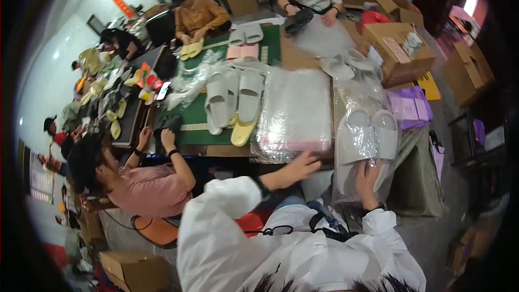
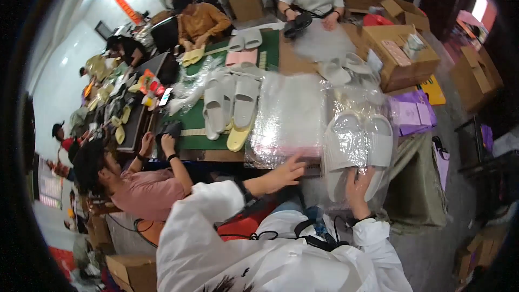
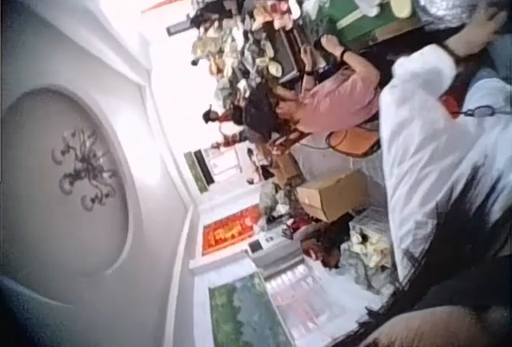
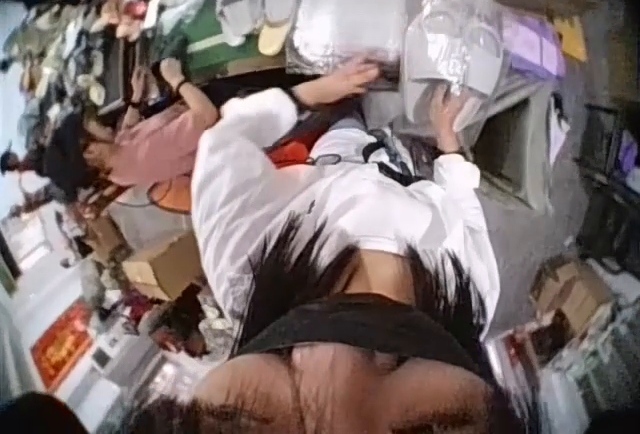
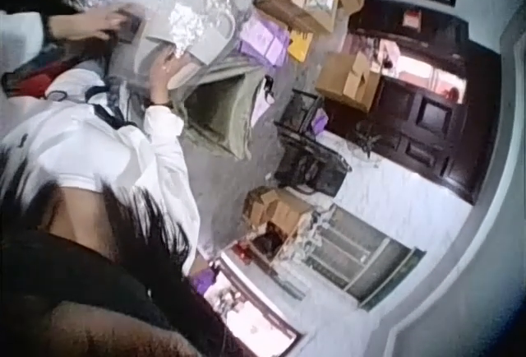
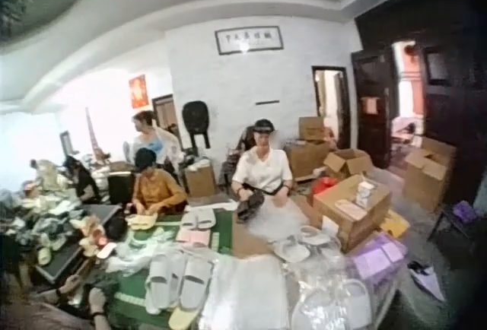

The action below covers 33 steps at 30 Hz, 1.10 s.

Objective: Packing several pairs of slippers into individual plastic bags and then placing them into a larger transport bag.

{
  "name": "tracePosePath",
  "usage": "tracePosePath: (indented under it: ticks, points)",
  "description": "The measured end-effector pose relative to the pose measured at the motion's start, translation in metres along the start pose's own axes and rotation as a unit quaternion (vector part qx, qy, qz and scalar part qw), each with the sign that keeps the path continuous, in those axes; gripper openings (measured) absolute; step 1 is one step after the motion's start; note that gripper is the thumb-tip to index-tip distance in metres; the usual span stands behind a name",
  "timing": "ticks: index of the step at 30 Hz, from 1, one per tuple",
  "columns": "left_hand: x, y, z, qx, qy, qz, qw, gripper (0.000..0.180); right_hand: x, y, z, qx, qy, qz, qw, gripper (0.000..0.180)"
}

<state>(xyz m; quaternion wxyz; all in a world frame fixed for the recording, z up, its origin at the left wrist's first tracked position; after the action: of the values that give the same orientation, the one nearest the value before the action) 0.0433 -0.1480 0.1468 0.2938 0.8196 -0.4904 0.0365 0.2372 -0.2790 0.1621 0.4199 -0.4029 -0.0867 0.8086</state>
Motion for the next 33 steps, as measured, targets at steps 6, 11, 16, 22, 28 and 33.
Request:
tracePosePath:
  ticks: [6,11,16,22,28,33]
  points:
    - [0.031,-0.045,0.000,0.135,0.062,-0.076,0.986,0.059,0.072,-0.007,0.012,-0.055,0.101,0.061,0.991,0.029]
    - [-0.016,-0.025,-0.002,0.083,0.194,-0.060,0.976,0.048,0.120,-0.042,0.065,0.009,0.034,0.131,0.991,0.039]
    - [-0.081,-0.030,-0.020,-0.027,0.167,-0.072,0.983,0.037,0.195,-0.088,0.081,-0.027,0.142,0.146,0.979,0.046]
    - [-0.159,-0.102,-0.050,0.003,0.030,-0.081,0.996,0.028,0.268,-0.130,0.054,-0.050,0.212,0.166,0.962,0.048]
    - [-0.197,-0.124,-0.008,0.314,-0.606,-0.101,0.723,0.020,0.266,-0.069,0.015,0.041,0.120,0.323,0.938,0.034]
    - [-0.192,-0.109,-0.007,0.246,-0.429,0.091,0.864,0.022,0.204,-0.085,0.056,0.107,0.093,0.321,0.936,0.037]
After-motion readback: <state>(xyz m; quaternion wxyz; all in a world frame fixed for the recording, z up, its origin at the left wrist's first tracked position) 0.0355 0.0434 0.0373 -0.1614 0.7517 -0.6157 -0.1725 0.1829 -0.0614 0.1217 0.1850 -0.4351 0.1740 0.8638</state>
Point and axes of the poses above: each hand's wrist, its own y-axis away from the middle knuckle, its own x-axis out of the palm, z = x × y, the point moved 6 cm from there along -y, towards the middle knuckle, and after that the axes turned 1 degree about x, right-handed, at the moved point
